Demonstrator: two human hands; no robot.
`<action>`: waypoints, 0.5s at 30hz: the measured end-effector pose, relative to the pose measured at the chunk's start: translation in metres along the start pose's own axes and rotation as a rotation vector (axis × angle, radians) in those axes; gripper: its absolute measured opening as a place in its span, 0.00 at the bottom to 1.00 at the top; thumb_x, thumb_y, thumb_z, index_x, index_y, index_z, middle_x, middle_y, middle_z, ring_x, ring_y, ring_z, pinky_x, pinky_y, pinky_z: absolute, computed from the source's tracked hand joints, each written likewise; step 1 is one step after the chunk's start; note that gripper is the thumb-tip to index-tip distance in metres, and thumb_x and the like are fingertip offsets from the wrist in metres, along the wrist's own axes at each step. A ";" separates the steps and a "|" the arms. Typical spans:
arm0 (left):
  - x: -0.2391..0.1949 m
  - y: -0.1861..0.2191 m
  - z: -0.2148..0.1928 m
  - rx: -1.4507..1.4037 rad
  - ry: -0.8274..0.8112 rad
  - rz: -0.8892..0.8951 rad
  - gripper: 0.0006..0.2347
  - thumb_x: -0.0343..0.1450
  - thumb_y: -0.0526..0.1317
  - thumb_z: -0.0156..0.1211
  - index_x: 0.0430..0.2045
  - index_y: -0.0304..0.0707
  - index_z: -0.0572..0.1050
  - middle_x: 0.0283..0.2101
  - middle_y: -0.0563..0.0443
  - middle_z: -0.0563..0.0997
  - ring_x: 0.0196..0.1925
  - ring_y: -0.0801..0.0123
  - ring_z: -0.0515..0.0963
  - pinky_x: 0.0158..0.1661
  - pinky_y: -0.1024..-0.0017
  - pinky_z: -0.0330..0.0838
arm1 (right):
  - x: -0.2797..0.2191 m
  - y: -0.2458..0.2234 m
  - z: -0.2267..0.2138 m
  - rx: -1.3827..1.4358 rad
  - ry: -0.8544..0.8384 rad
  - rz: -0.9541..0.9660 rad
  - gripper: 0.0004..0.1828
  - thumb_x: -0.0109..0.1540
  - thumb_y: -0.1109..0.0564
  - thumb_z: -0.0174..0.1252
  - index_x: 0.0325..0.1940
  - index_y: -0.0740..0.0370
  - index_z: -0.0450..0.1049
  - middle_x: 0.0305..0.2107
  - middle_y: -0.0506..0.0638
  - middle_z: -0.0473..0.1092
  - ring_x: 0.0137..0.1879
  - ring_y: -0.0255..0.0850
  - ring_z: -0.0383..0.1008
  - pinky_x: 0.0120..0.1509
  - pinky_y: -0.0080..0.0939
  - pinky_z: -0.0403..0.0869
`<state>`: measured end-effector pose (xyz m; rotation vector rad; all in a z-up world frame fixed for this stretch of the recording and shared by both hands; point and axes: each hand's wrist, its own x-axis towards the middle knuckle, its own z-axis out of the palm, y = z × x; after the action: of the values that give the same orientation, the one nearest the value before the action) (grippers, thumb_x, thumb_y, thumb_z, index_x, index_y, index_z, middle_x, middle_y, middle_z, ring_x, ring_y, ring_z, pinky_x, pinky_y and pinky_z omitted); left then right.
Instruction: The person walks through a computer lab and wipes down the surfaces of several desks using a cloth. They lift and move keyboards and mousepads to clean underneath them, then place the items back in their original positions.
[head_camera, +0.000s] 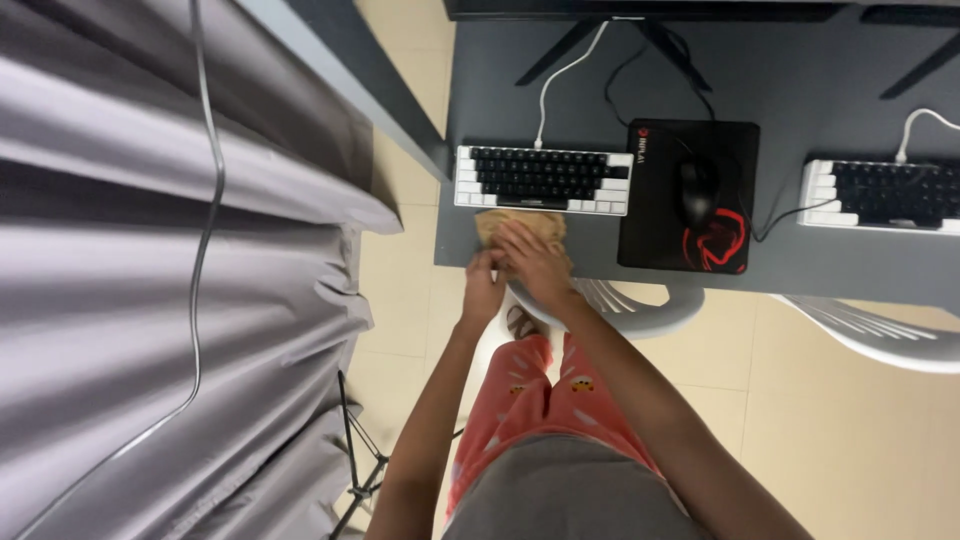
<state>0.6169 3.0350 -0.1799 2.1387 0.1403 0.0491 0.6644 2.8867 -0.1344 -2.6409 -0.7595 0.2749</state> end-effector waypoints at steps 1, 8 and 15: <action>0.001 0.012 0.000 -0.001 -0.010 0.007 0.10 0.70 0.29 0.59 0.45 0.34 0.75 0.45 0.38 0.78 0.48 0.48 0.79 0.51 0.56 0.73 | -0.008 0.012 0.001 -0.001 0.005 0.011 0.38 0.60 0.61 0.60 0.74 0.45 0.63 0.76 0.39 0.48 0.81 0.39 0.45 0.76 0.56 0.54; 0.028 0.059 0.006 0.097 -0.117 0.159 0.13 0.69 0.29 0.59 0.48 0.35 0.74 0.50 0.36 0.76 0.54 0.41 0.73 0.57 0.52 0.68 | -0.060 0.050 -0.007 -0.050 0.167 0.094 0.35 0.62 0.61 0.57 0.74 0.51 0.63 0.75 0.42 0.51 0.80 0.42 0.47 0.81 0.53 0.50; 0.063 0.060 -0.015 0.377 -0.076 0.239 0.21 0.66 0.32 0.62 0.55 0.38 0.69 0.61 0.40 0.67 0.66 0.45 0.64 0.61 0.49 0.61 | -0.054 0.047 0.002 -0.021 0.285 0.071 0.34 0.57 0.70 0.56 0.67 0.54 0.70 0.73 0.46 0.58 0.79 0.45 0.54 0.81 0.53 0.55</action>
<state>0.6829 3.0230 -0.1230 2.5208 -0.1642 0.0856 0.6409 2.8209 -0.1514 -2.6507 -0.5782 -0.0917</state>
